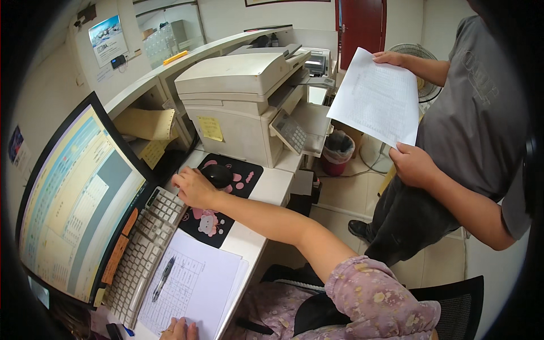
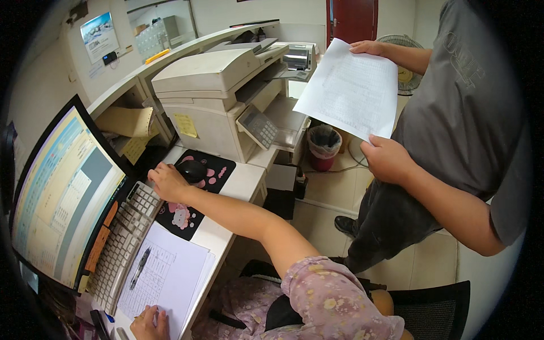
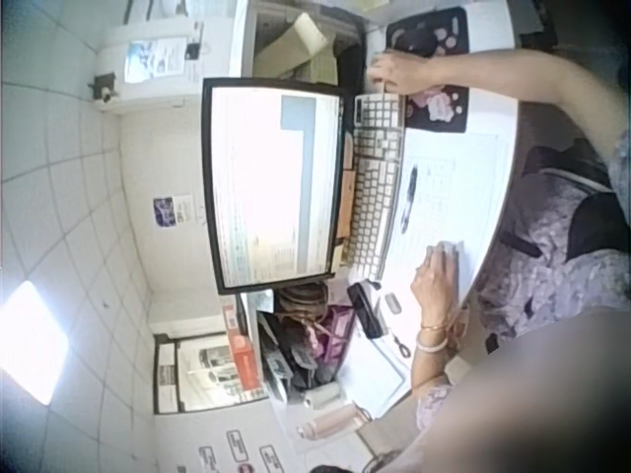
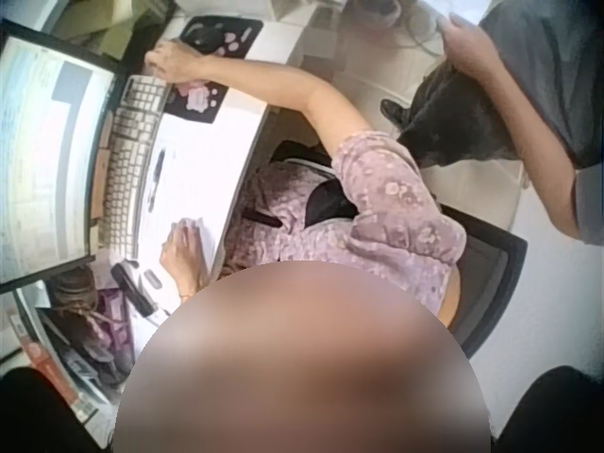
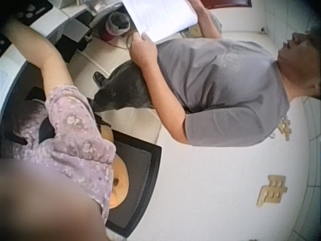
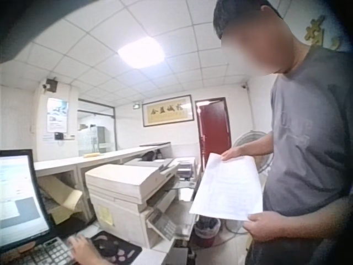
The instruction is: Entering data from a paper log into a computer spreadsheet and checking records.
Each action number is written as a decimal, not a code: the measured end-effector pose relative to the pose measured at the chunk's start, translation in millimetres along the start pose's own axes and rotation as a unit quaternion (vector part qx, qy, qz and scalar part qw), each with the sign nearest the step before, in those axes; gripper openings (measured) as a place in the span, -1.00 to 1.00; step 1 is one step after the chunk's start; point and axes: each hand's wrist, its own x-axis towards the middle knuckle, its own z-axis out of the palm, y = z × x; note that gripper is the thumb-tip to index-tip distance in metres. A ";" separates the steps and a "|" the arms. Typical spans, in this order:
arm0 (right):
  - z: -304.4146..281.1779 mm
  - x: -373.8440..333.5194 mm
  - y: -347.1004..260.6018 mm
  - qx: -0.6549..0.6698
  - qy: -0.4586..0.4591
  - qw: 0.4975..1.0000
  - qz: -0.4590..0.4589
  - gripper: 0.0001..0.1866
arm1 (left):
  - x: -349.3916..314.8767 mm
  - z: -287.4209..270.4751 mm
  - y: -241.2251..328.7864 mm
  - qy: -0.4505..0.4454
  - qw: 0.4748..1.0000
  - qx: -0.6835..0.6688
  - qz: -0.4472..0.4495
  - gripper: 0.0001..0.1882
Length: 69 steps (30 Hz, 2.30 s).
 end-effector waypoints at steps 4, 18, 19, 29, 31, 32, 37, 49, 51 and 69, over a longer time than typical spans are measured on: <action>-0.3 0.6 2.3 0.000 0.008 1.000 0.001 -0.81 | 0.2 1.9 -1.3 0.028 1.000 -0.001 0.008 -0.77; -1.5 0.7 3.4 -0.009 0.009 1.000 0.015 -0.81 | 0.9 3.3 -2.4 0.053 0.999 -0.008 0.000 -0.81; -1.3 0.7 3.6 -0.009 0.009 1.000 0.014 -0.81 | 1.3 3.4 -2.6 0.053 0.998 -0.014 -0.002 -0.81; -1.3 2.0 5.4 -0.009 0.019 1.000 0.005 -0.80 | 3.2 -0.6 -1.8 0.058 0.998 -0.034 0.003 -0.84; -0.8 1.8 4.5 -0.007 0.017 1.000 0.006 -0.80 | 2.5 2.2 -3.6 0.073 0.997 -0.036 0.012 -0.84; -0.9 2.0 4.2 -0.010 0.017 1.000 0.005 -0.81 | 2.1 2.9 -4.4 0.088 0.995 -0.039 0.022 -0.85; -8.4 2.3 7.3 -0.019 0.021 1.000 -0.005 -0.82 | 1.3 -0.2 -0.3 0.070 0.997 -0.044 0.010 -0.85; -58.7 -5.8 38.5 -0.112 -0.008 0.993 0.038 -0.74 | -1.7 4.7 -5.5 0.070 0.997 -0.039 0.022 -0.85; -67.2 -15.4 46.4 -0.138 -0.013 0.990 0.037 -0.69 | -1.1 5.1 -5.9 0.066 0.997 -0.039 0.022 -0.84; -64.7 -42.8 57.2 -0.102 -0.104 0.986 0.086 -0.39 | 0.5 -0.2 0.6 0.039 0.999 -0.029 0.000 -0.80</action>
